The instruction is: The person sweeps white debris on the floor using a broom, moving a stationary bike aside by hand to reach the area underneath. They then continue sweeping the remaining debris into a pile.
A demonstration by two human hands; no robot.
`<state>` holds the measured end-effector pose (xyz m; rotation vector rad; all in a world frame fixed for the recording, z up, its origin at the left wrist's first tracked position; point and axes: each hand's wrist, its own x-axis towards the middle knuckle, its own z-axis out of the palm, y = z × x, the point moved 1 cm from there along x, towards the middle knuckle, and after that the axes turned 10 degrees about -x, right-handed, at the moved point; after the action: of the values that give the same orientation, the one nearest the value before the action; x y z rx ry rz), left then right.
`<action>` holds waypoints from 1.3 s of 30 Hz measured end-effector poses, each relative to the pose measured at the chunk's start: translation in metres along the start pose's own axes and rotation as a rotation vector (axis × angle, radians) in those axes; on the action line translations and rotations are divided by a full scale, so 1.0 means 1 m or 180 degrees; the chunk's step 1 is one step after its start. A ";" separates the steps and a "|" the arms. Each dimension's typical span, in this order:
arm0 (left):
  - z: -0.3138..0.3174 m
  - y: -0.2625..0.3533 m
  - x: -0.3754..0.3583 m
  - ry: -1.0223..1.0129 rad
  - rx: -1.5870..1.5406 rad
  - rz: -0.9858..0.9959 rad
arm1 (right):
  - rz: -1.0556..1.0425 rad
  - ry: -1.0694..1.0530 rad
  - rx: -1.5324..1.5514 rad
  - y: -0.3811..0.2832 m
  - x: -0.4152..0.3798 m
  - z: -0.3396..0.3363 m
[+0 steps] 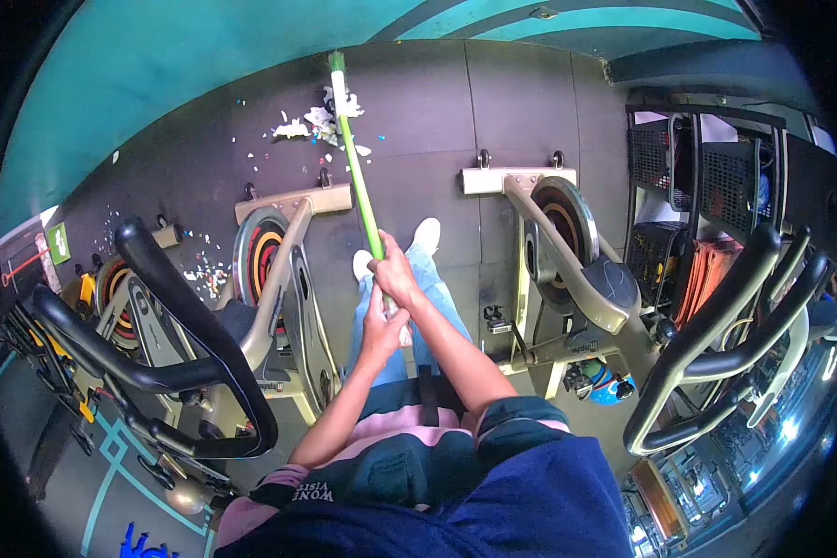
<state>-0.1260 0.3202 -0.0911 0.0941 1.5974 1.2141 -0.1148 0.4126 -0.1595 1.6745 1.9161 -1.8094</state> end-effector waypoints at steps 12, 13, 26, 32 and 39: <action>0.009 -0.008 -0.019 -0.0457 -0.0660 -0.0864 | 0.1563 -0.0399 0.0390 0.046 -0.025 -0.013; 0.006 -0.007 -0.011 -0.0427 -0.0589 -0.0913 | 0.1564 -0.0411 0.0391 0.051 -0.016 -0.005; 0.020 -0.004 -0.048 -0.0130 0.0938 -0.0006 | 0.1056 -0.0517 0.0832 -0.008 -0.059 -0.038; 0.016 -0.017 -0.051 -0.0470 0.0052 -0.1178 | 0.1210 -0.0204 0.0223 0.039 -0.064 -0.024; 0.011 -0.003 -0.001 -0.0115 0.0848 -0.0600 | 0.1027 -0.0743 0.2089 0.041 -0.007 0.003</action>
<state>-0.1157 0.3250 -0.0914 0.1317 1.6888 0.8472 -0.0864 0.3954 -0.1845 1.6697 0.9373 -2.4950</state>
